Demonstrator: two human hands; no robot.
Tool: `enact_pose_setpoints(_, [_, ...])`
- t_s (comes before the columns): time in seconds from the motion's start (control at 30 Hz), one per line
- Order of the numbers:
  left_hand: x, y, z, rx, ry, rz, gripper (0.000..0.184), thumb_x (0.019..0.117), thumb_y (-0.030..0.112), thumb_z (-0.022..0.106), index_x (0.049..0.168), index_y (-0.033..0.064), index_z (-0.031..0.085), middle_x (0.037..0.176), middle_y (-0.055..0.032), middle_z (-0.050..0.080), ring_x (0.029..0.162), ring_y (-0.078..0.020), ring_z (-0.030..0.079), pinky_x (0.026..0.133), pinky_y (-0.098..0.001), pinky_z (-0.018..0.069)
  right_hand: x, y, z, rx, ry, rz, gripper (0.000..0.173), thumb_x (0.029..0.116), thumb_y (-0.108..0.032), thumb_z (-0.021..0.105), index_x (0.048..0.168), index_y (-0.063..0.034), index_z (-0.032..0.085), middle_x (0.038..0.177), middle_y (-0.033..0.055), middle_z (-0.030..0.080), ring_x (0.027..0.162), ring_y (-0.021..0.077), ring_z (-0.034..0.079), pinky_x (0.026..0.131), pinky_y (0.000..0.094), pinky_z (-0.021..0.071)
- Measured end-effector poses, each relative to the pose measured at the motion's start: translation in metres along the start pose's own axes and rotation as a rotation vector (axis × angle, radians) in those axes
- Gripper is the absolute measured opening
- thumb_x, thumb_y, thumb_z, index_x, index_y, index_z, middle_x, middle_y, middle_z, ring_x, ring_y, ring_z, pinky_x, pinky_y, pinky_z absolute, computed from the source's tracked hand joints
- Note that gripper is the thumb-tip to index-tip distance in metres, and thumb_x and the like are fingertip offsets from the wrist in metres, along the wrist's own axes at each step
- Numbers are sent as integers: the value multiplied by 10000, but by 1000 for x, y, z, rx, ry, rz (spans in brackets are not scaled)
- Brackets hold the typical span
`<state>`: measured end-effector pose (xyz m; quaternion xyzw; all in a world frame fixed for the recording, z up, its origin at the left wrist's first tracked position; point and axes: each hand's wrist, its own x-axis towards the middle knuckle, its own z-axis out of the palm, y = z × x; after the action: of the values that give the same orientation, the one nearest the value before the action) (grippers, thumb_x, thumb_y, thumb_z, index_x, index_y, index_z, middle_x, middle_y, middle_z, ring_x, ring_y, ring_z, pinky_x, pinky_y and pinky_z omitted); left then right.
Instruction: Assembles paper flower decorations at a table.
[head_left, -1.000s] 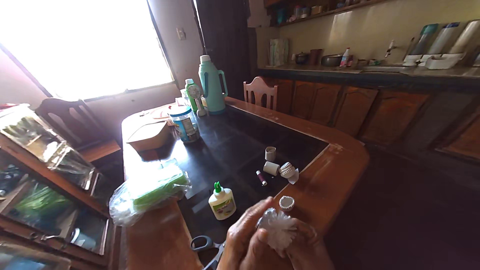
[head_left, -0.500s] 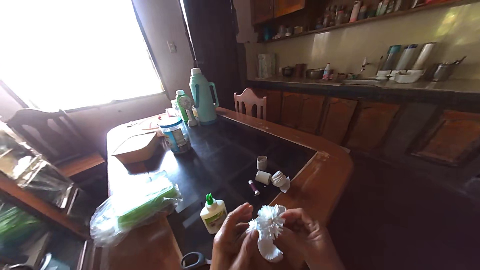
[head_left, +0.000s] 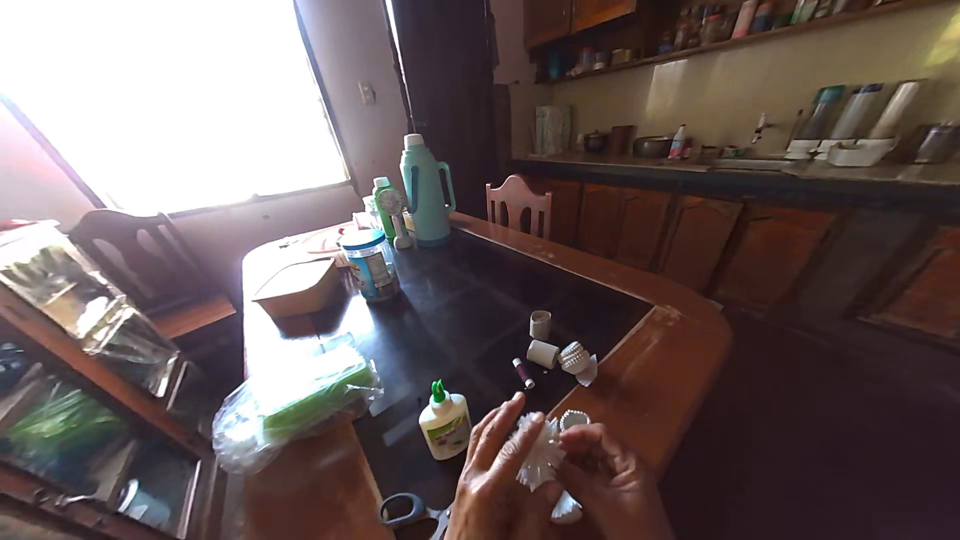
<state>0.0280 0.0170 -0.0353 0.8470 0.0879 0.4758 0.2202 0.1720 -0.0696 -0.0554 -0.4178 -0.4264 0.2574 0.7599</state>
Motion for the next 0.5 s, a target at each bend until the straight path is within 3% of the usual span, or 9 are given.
enact_pose_setpoints(0.1, [1, -1, -8, 21, 72, -29, 478, 1055, 411, 529, 1388, 74, 593, 1496, -142, 530, 1423, -136, 458, 1170, -312, 398, 16, 5, -14, -91, 29, -131, 275, 833, 71, 714, 1084, -35, 678, 945, -63, 737, 837, 2, 696, 768, 196, 602])
enact_pose_setpoints(0.17, [2, -3, -10, 66, 119, -45, 431, 1063, 383, 519, 1324, 60, 635, 1419, -136, 595, 1377, -115, 501, 1138, -289, 421, 38, 8, -29, -261, 81, -212, 247, 847, 2, 712, 1092, 10, 678, 960, -24, 732, 838, -5, 692, 751, 174, 594])
enact_pose_setpoints(0.27, [2, -9, -11, 164, 90, -46, 296, 1020, 261, 574, 1152, 48, 732, 1209, -122, 712, 1245, -159, 608, 1082, -307, 465, 66, 20, -45, -494, 84, -204, 233, 860, -25, 712, 1078, 51, 688, 942, 71, 739, 821, 23, 691, 743, 169, 566])
enact_pose_setpoints(0.37, [-2, -11, -9, 322, -81, -90, 230, 957, 215, 599, 1026, 99, 785, 1042, -49, 761, 1064, -215, 697, 926, -383, 557, 79, 36, -46, -565, 25, -190, 210, 876, -14, 684, 1076, 47, 701, 950, 102, 748, 831, 56, 706, 764, 187, 570])
enact_pose_setpoints(0.5, [-7, -6, -11, 508, -335, -200, 149, 913, 135, 635, 938, 75, 769, 942, -87, 751, 939, -303, 730, 765, -475, 600, 87, 48, -41, -720, -114, -147, 166, 911, -30, 672, 1049, 36, 733, 966, 133, 756, 869, 165, 732, 830, 308, 593])
